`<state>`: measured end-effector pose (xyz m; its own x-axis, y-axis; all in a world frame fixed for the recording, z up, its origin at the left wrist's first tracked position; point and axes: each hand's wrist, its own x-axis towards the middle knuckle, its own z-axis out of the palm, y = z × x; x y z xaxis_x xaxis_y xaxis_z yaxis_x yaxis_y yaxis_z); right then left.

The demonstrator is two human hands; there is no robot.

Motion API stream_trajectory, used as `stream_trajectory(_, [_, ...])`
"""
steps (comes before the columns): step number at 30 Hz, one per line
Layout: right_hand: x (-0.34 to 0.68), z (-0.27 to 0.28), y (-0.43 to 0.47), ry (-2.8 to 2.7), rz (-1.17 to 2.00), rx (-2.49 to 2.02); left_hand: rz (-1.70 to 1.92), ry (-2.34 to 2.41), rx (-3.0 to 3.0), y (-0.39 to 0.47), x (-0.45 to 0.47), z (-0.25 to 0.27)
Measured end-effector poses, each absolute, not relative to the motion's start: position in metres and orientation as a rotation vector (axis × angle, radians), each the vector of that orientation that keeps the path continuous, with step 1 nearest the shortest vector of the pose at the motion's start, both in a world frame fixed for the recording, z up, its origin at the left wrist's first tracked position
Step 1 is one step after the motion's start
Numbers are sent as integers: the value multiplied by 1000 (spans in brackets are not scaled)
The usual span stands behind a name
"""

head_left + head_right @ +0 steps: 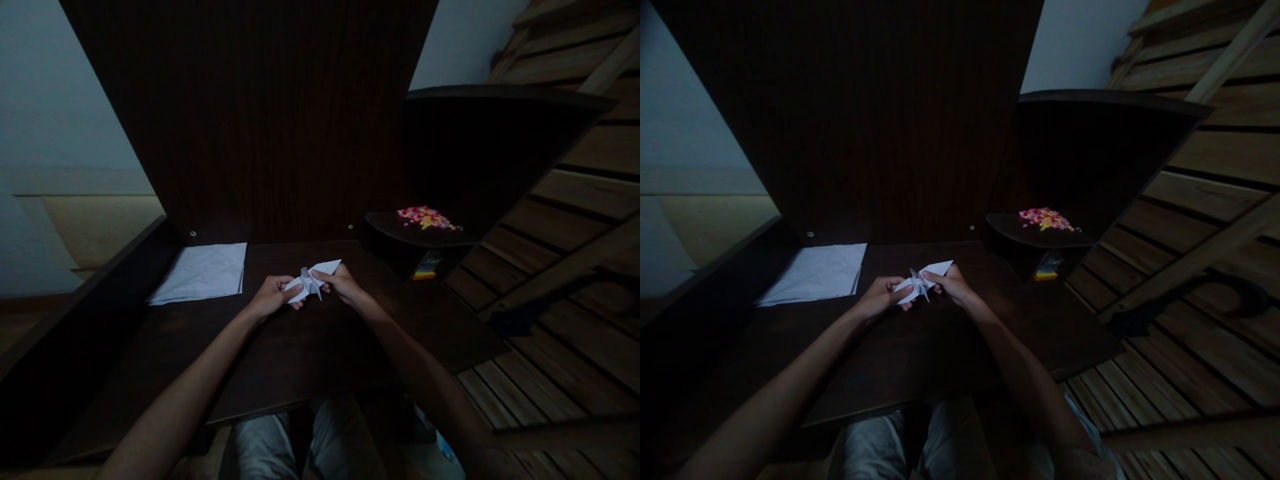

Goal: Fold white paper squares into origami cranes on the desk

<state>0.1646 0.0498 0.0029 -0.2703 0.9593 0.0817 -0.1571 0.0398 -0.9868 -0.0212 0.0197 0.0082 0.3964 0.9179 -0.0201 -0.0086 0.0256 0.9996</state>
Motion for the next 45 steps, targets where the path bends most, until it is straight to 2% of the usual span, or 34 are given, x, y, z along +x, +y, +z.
stream_trajectory(45, [165, 3, 52, -1301, 1424, -864, 891, 891, 1367, 22, -24, 6])
